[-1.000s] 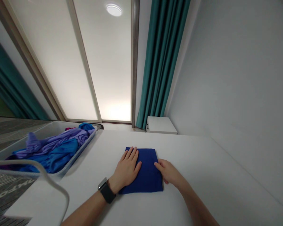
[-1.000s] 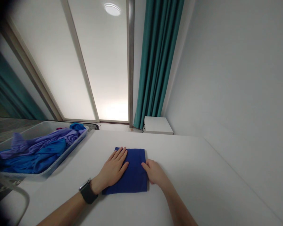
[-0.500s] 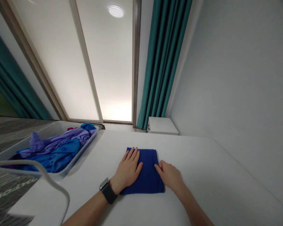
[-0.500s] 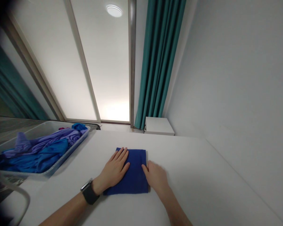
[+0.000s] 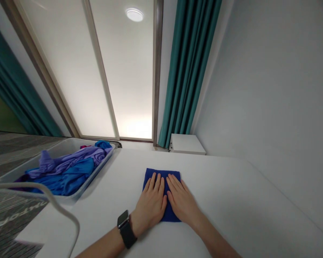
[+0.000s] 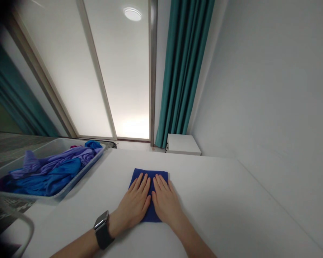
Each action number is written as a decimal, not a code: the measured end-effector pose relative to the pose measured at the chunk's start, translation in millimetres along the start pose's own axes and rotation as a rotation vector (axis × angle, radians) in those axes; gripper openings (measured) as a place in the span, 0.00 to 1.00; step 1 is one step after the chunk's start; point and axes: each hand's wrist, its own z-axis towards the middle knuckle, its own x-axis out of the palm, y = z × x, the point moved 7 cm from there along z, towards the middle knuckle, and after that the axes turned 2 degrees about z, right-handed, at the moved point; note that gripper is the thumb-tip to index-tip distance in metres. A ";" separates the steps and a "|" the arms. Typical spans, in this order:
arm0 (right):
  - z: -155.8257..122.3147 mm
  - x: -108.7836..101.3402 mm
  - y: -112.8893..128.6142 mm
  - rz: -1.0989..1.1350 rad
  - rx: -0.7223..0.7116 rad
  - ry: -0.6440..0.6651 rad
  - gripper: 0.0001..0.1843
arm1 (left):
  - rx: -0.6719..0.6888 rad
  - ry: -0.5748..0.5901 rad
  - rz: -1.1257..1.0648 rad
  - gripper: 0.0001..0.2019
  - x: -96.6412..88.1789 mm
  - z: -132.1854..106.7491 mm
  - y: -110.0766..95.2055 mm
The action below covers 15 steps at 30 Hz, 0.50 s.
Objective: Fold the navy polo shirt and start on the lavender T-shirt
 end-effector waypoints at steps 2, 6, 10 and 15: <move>-0.7 -0.5 -1.7 -0.003 0.001 -0.009 0.28 | -0.002 -0.014 -0.018 0.28 -0.3 -0.6 7.1; -1.8 -1.7 -0.8 0.019 -0.004 -0.013 0.28 | -0.032 0.047 -0.107 0.27 1.7 -1.8 38.4; -1.4 0.0 -1.4 0.102 0.013 -0.012 0.28 | -0.071 0.138 -0.315 0.27 9.6 -1.3 72.3; 4.4 1.8 -19.6 0.397 0.026 -0.009 0.27 | -0.343 0.068 -0.747 0.30 17.5 3.7 122.1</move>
